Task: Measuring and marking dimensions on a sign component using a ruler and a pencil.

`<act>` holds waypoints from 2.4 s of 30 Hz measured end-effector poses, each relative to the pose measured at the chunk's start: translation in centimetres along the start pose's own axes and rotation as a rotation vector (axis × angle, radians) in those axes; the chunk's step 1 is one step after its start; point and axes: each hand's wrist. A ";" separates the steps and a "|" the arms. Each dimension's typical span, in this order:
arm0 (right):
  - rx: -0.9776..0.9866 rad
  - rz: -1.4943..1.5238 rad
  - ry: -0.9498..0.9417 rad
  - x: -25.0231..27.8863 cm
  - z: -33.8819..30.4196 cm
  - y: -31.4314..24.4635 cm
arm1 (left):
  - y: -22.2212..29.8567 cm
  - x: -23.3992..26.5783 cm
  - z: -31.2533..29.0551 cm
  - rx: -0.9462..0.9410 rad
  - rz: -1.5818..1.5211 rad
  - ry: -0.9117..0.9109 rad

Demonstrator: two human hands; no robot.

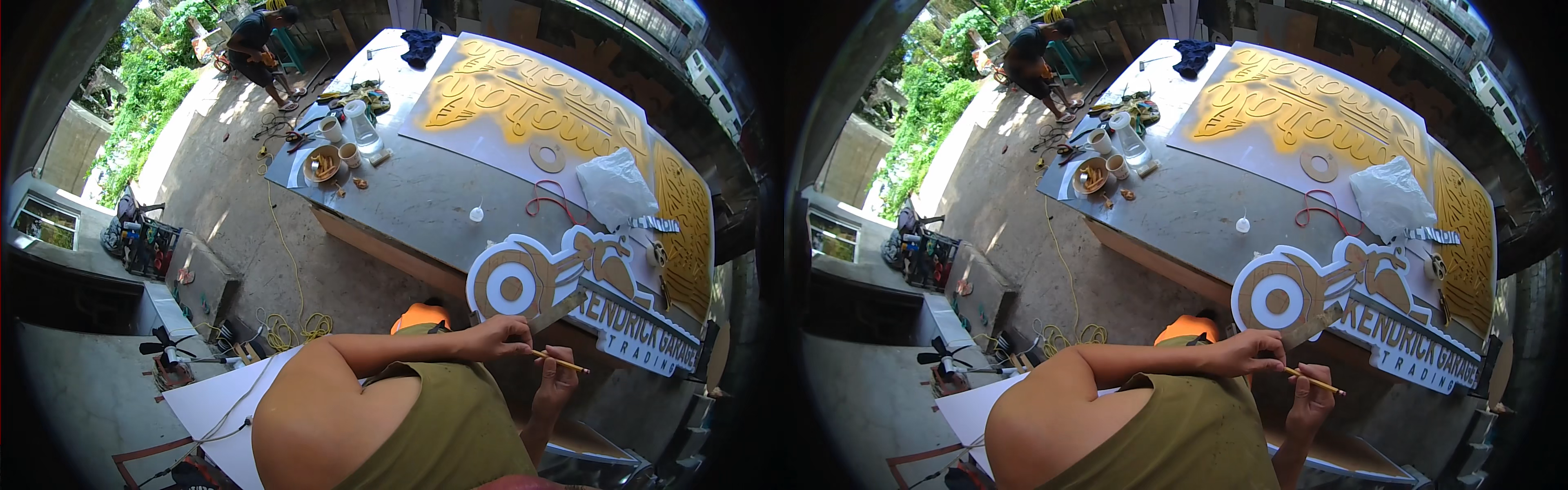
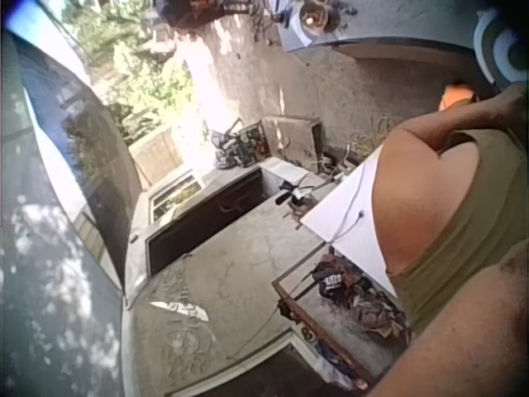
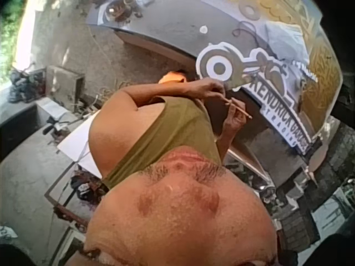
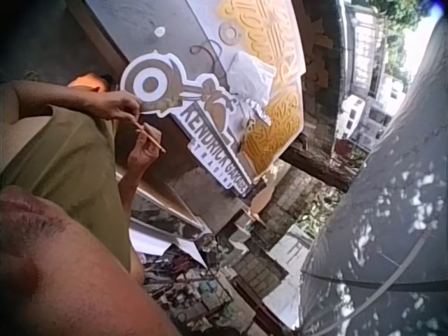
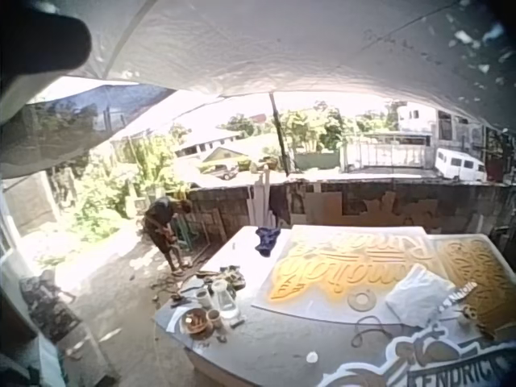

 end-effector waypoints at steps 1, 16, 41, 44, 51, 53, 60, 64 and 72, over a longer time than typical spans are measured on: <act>-0.001 0.002 -0.001 0.2 0.0 0.0 | 0.1 -0.1 0.2 0.010 0.002 -0.004; 0.005 -0.077 0.195 -2.7 -0.8 -2.5 | 0.4 2.6 1.4 0.050 -0.057 -0.193; -0.160 -0.319 0.405 7.9 -9.0 2.5 | 3.6 -9.6 8.7 0.127 -0.083 -0.387; -0.266 -0.202 0.385 12.2 -9.6 3.4 | 4.3 -13.0 10.2 0.221 -0.081 -0.365; -0.202 -0.101 0.427 21.6 -11.6 6.3 | 4.7 -22.8 14.5 0.190 0.076 -0.365; -0.184 -0.130 0.435 24.1 -12.3 6.7 | 4.8 -25.7 15.7 0.195 0.064 -0.350; -0.141 -0.130 0.499 30.5 -15.1 7.0 | 6.2 -34.1 19.6 0.244 -0.018 -0.409; -0.309 -0.152 0.527 33.0 -17.0 5.9 | 6.2 -37.7 21.9 0.257 0.033 -0.506; -0.429 -0.074 0.944 35.4 -20.5 8.0 | 5.1 -45.7 26.3 0.074 0.104 -0.797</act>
Point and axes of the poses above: each hand's wrist, its own z-axis towards the middle knuckle, its own x-axis out of the back of the hand, y = z × x, and after that the axes turned 7 degrees about x, right-handed
